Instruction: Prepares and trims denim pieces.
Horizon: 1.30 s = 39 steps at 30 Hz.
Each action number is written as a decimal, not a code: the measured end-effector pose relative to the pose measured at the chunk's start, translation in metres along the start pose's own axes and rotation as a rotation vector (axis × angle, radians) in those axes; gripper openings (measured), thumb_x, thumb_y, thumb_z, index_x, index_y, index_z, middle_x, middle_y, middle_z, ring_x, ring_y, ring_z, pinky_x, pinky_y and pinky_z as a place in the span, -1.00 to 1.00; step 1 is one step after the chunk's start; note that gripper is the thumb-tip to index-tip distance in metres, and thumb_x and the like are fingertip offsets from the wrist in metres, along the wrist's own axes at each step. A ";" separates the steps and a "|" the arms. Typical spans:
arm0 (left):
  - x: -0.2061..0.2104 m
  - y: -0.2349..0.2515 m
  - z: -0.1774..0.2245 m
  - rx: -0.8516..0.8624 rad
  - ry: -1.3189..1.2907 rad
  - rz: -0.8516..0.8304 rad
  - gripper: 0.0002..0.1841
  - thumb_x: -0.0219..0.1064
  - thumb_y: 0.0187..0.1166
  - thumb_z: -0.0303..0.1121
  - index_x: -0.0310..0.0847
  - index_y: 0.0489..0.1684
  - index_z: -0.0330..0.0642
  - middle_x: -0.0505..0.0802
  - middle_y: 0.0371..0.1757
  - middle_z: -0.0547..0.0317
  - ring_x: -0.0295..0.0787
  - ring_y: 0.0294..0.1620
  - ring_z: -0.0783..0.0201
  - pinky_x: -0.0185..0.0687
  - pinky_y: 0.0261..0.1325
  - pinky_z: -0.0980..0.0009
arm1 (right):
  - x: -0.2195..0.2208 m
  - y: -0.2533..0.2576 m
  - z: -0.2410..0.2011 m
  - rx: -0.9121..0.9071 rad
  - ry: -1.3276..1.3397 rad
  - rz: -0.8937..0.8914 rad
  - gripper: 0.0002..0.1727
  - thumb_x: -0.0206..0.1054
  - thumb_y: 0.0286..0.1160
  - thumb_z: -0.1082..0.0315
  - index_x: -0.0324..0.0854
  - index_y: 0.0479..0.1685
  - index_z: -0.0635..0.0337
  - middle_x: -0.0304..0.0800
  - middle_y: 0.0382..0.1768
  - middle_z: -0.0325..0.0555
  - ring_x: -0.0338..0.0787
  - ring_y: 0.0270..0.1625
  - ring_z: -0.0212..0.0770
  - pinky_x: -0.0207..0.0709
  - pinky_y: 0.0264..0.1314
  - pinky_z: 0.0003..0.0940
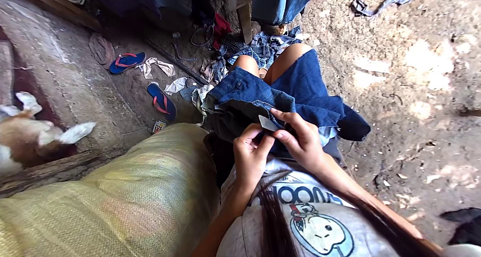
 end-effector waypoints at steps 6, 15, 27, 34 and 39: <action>0.014 -0.005 -0.014 0.042 0.110 -0.032 -0.87 0.34 0.41 -0.67 0.77 -0.21 -0.56 0.88 -0.17 0.05 0.80 -0.11 0.56 0.73 0.04 0.62 | 0.002 0.020 0.007 0.181 0.013 0.058 -0.64 0.22 0.70 0.13 0.58 0.03 0.33 0.78 -0.22 -0.15 0.74 -0.21 -0.52 0.61 -0.13 -0.56; -0.009 0.012 -0.008 -0.217 -0.125 -0.058 -0.83 0.28 0.48 -0.65 0.80 -0.19 -0.28 0.90 -0.27 0.30 0.83 -0.16 0.51 0.77 0.07 0.46 | -0.015 0.024 0.015 0.710 0.905 -0.220 -0.70 0.07 0.76 -0.14 0.45 -0.15 -0.18 0.48 -0.59 -0.50 0.28 -0.70 -0.68 0.09 -0.71 -0.81; -0.021 0.029 0.019 0.107 0.548 -0.071 -0.85 0.55 0.39 -0.37 0.81 -0.27 -0.26 0.86 -0.33 0.25 0.79 -0.33 0.58 0.75 -0.16 0.60 | -0.015 0.039 0.001 0.423 0.560 -0.355 -0.81 0.16 0.74 0.02 0.52 -0.06 -0.12 0.40 -0.61 -0.52 0.30 -0.65 -0.66 0.14 -0.62 -0.75; -0.017 0.028 0.011 0.127 0.282 -0.065 -0.92 0.38 0.47 -0.56 0.71 -0.19 -0.34 0.77 -0.18 0.22 0.73 -0.23 0.57 0.73 -0.10 0.62 | -0.011 0.039 0.011 0.185 0.389 -0.289 -0.49 0.46 0.46 0.18 0.51 0.35 0.18 0.83 -0.08 -0.38 0.78 -0.12 -0.62 0.71 0.00 -0.63; -0.013 0.028 -0.002 0.017 0.065 -0.036 -0.93 0.33 0.50 -0.60 0.68 -0.18 -0.29 0.77 -0.02 0.25 0.73 0.03 0.53 0.72 0.17 0.53 | -0.008 0.041 0.019 0.003 0.187 -0.198 -0.77 0.37 0.51 0.41 0.67 0.06 0.29 0.81 -0.10 -0.18 0.77 -0.09 -0.54 0.67 0.06 -0.60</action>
Point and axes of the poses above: each hand's wrist, its own y-axis towards the middle knuckle, its own x-axis out of the palm, z = x × y, the point moved 3 cm from there along y, towards the middle knuckle
